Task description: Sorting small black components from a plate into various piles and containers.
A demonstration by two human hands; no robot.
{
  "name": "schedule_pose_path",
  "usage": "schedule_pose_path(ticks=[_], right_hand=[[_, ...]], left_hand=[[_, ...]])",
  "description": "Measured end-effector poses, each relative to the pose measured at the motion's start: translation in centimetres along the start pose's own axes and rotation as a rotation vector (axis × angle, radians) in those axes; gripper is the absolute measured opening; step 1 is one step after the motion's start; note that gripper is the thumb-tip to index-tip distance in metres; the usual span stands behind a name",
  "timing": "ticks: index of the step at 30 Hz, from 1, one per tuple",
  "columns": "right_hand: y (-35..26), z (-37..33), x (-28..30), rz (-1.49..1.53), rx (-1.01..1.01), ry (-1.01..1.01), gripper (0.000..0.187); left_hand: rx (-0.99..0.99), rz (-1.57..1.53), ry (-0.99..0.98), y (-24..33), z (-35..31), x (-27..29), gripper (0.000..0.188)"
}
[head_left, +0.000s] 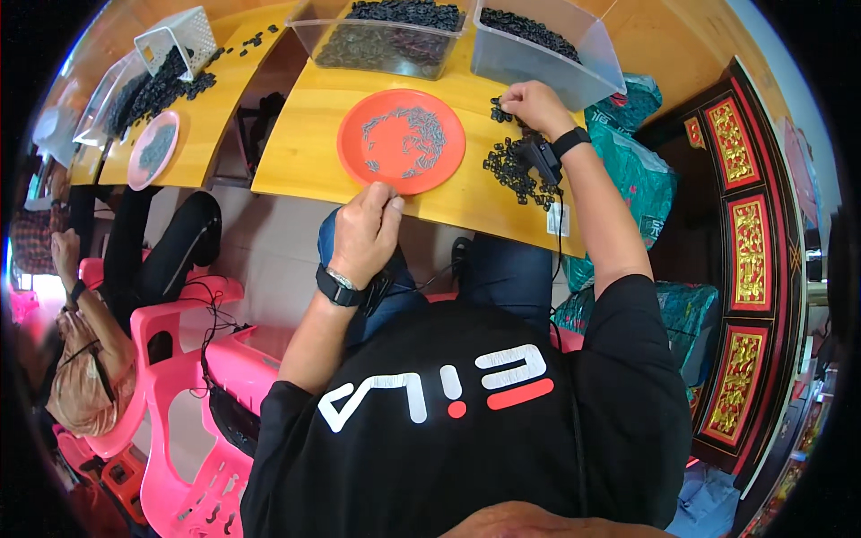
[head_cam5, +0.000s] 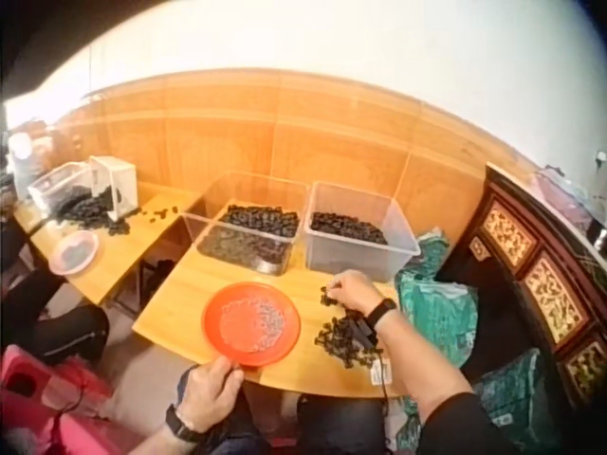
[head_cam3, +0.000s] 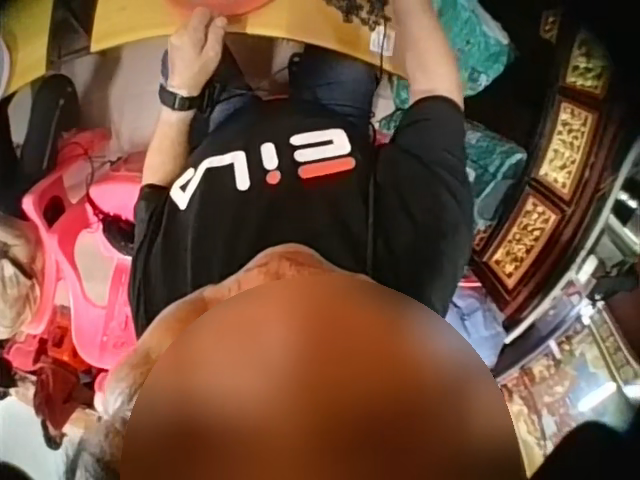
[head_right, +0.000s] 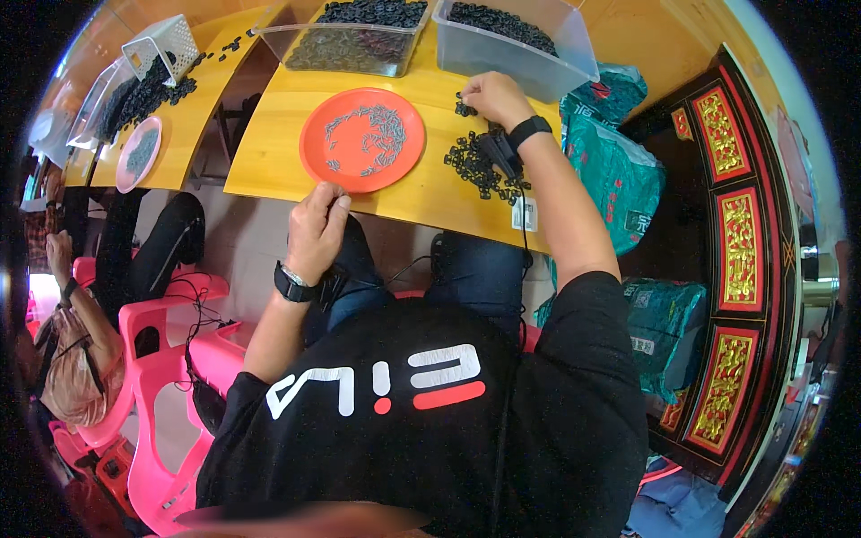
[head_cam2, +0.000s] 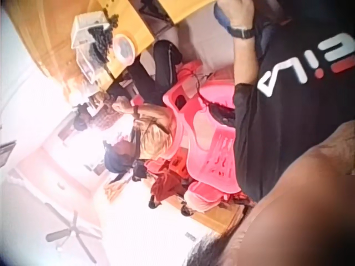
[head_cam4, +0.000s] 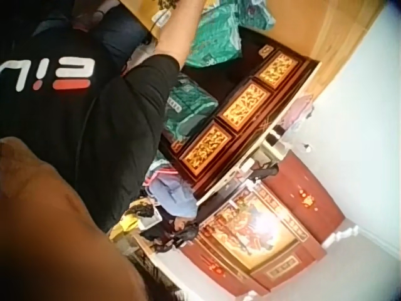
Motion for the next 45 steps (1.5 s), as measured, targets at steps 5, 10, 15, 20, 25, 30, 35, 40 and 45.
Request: schedule_pose_path(ticks=[5, 10, 15, 20, 25, 30, 35, 40, 45], right_hand=[[-5.5, 0.0, -2.2, 0.113, 0.225, -0.007, 0.017], [-8.2, -0.3, -3.5, 0.08, 0.284, -0.108, 0.019], [-5.5, -0.5, -2.3, 0.017, 0.255, 0.001, 0.017], [-2.3, -3.3, -0.4, 0.013, 0.167, -0.063, 0.014], [-1.4, -5.7, -0.8, 0.022, 0.104, -0.148, 0.014], [-1.3, -5.5, -1.9, -0.087, 0.162, -0.005, 0.017], [-0.9, -4.9, -2.8, -0.134, 0.163, -0.023, 0.017], [-1.3, -4.4, -2.9, -0.198, 0.067, -0.073, 0.01], [-1.5, -4.6, -2.6, -0.173, 0.046, -0.071, 0.01]], left_hand=[[0.04, 0.045, 0.016, -1.0, 0.2, 0.2, 0.008], [0.054, 0.029, 0.013, -1.1, 0.3, 0.2, 0.008], [0.07, 0.008, 0.026, -1.0, 0.3, 0.5, 0.008], [0.075, 0.018, 0.026, -1.1, 0.3, 0.4, 0.008], [0.078, 0.041, -0.032, -1.3, 0.1, -0.2, 0.008], [0.076, 0.063, -0.06, -1.0, -0.1, -0.6, 0.008], [0.083, 0.059, -0.069, -1.0, -0.1, -0.9, 0.008], [0.091, 0.059, -0.074, -0.9, -0.2, -0.8, 0.008], [0.099, 0.066, -0.083, -1.0, -0.2, -0.8, 0.009]])
Point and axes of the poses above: each hand's wrist, its own z-axis towards the middle knuckle, its own x-axis out of the back of the hand, y = z × x, the point moved 1 cm from there along z, towards the middle knuckle, and after that the axes turned 4 degrees about -z, right-handed, at the moved point
